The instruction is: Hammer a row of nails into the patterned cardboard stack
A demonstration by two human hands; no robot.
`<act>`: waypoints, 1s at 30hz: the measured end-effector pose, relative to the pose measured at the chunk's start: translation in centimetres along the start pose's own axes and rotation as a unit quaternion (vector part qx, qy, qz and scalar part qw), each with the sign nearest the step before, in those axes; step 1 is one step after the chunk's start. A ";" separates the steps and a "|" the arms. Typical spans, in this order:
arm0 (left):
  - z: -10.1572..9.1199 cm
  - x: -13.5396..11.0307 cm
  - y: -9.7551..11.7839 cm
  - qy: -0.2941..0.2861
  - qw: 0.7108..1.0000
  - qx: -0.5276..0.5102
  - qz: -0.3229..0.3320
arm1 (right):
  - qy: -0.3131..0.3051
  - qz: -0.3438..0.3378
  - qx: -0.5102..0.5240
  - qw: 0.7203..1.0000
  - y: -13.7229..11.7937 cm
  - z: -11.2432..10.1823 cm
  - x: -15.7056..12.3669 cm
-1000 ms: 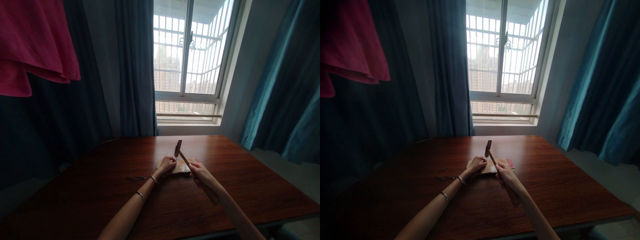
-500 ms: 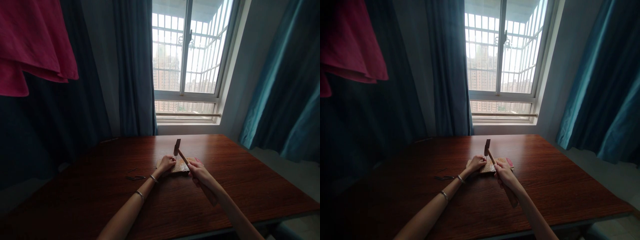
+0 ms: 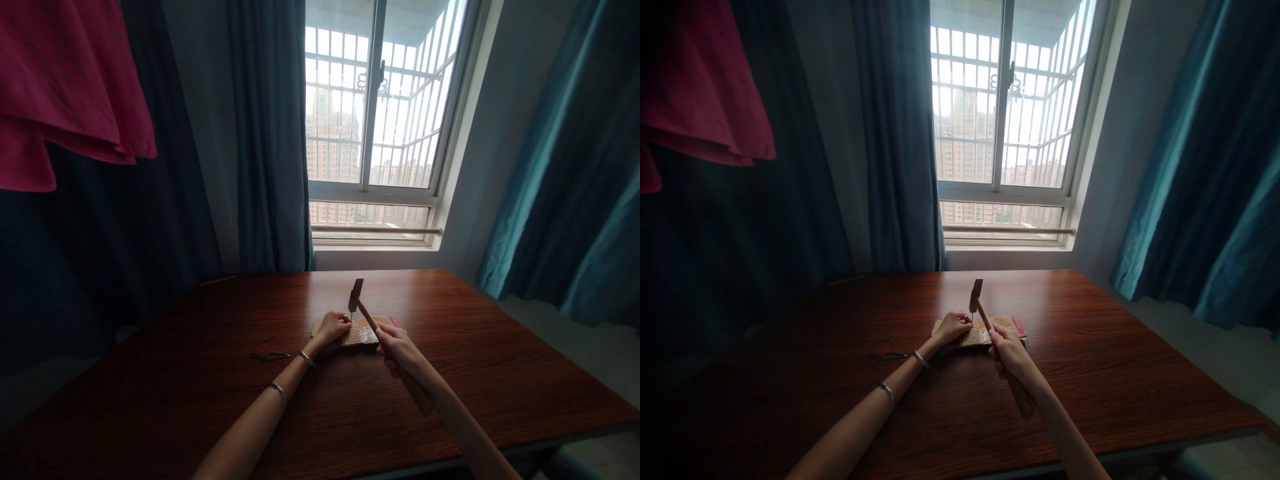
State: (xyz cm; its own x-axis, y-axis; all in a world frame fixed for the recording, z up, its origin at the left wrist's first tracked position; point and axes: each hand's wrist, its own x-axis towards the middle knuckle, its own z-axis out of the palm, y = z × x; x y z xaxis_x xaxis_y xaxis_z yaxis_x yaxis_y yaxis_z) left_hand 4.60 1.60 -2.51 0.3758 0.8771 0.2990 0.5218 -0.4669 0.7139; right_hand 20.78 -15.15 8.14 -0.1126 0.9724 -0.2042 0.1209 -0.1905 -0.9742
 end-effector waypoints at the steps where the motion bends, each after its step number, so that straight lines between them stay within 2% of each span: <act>1: 0.0 0.0 0.0 -0.001 1.000 0.001 -0.001 | -0.001 0.000 0.003 1.000 0.0 0.0 0.0; 7: 0.0 -0.1 0.2 -0.009 1.000 -0.014 -0.002 | 0.005 -0.020 -0.001 1.000 -0.2 0.2 -0.2; 13: 0.0 -0.2 0.3 -0.011 1.000 -0.016 -0.005 | 0.011 0.005 -0.016 1.000 0.2 0.2 -0.1; 30: -0.6 -0.5 0.9 -0.015 0.999 -0.046 -0.001 | 0.005 -0.006 -0.029 1.000 0.1 -0.3 0.0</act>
State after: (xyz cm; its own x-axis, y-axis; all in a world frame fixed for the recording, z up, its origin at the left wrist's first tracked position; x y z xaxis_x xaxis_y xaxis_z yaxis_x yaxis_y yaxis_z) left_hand 4.43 0.79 -1.64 0.3978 0.8739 0.2793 0.4504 -0.4513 0.7704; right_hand 21.04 -15.15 8.12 -0.1043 0.9759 -0.1916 0.1759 -0.1715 -0.9693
